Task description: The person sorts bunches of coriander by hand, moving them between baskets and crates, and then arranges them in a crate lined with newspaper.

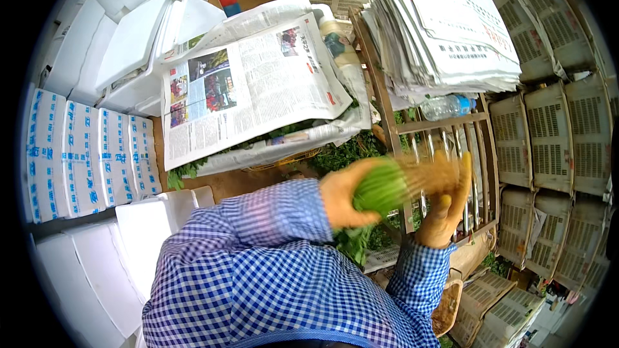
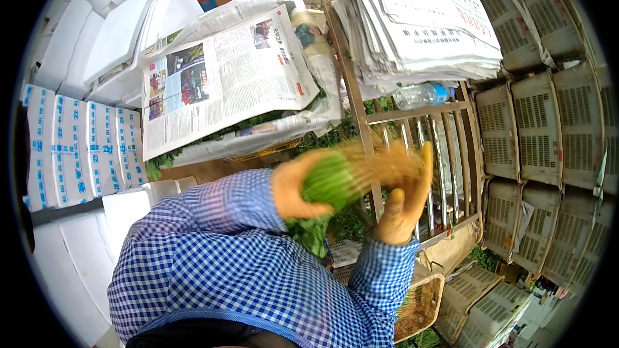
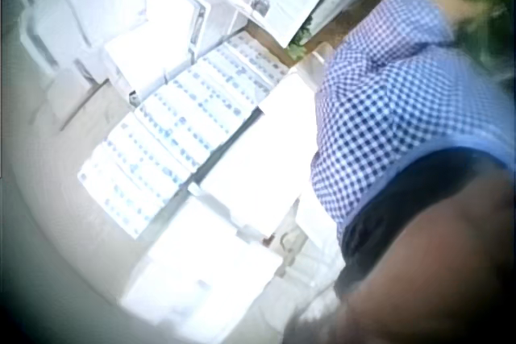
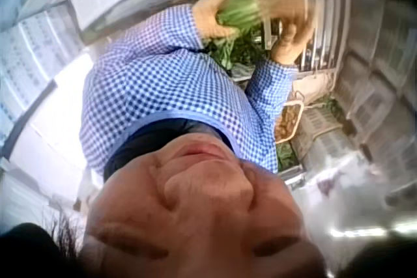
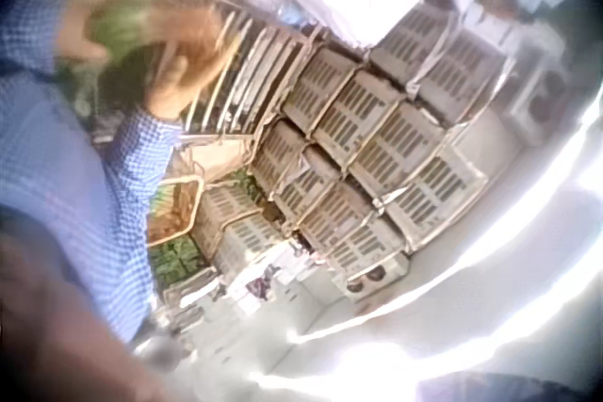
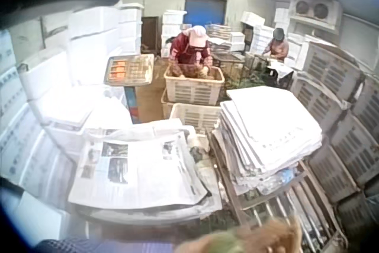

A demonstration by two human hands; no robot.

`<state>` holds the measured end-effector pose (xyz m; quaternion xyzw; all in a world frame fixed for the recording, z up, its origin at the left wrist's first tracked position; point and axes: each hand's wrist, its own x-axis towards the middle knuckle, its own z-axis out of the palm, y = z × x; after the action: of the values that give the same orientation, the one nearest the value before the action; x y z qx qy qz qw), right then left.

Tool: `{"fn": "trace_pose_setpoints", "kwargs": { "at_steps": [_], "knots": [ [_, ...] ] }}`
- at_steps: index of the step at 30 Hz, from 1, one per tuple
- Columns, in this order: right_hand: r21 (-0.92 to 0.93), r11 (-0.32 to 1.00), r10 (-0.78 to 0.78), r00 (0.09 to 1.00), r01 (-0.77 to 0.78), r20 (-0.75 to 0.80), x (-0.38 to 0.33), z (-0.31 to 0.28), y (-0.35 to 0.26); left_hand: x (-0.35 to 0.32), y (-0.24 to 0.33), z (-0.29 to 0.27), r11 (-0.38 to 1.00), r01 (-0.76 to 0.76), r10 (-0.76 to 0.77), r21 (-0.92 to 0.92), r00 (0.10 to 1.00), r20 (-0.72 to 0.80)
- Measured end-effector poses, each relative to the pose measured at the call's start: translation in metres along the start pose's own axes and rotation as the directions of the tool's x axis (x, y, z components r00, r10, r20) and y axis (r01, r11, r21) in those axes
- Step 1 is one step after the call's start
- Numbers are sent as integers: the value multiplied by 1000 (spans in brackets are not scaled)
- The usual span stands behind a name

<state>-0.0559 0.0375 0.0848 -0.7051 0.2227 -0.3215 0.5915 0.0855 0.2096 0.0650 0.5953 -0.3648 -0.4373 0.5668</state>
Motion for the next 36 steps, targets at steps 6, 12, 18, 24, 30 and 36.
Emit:
{"fn": "trace_pose_setpoints", "kwargs": {
  "at_steps": [6, 12, 18, 24, 30, 36],
  "knots": [
    [-777, 534, 197, 943, -332, -268, 19, -69, 141, 5, 20, -168, 978, -21, -105, -210, 817, -567],
    [-928, 206, 144, 947, -312, -286, -2, -72, 171, 73, 76, -286, 547, -322, 330, 773, 931, 155],
    [-914, 197, 186, 929, -354, -320, 3, -70, 171, 184, 1, -283, 28, -499, -384, 866, 795, 471],
    [-931, 192, 187, 943, -309, -275, 4, -76, 170, 219, -81, -276, -223, -496, -461, 839, 812, 358],
    [-923, 221, 185, 943, -313, -276, 2, -73, 168, 184, -46, -251, -310, -222, -311, 925, 943, 122],
    [-893, 294, 173, 938, -341, -302, 9, -71, 166, 194, -129, -252, -39, 3, -87, 999, 996, -7]
  ]
}}
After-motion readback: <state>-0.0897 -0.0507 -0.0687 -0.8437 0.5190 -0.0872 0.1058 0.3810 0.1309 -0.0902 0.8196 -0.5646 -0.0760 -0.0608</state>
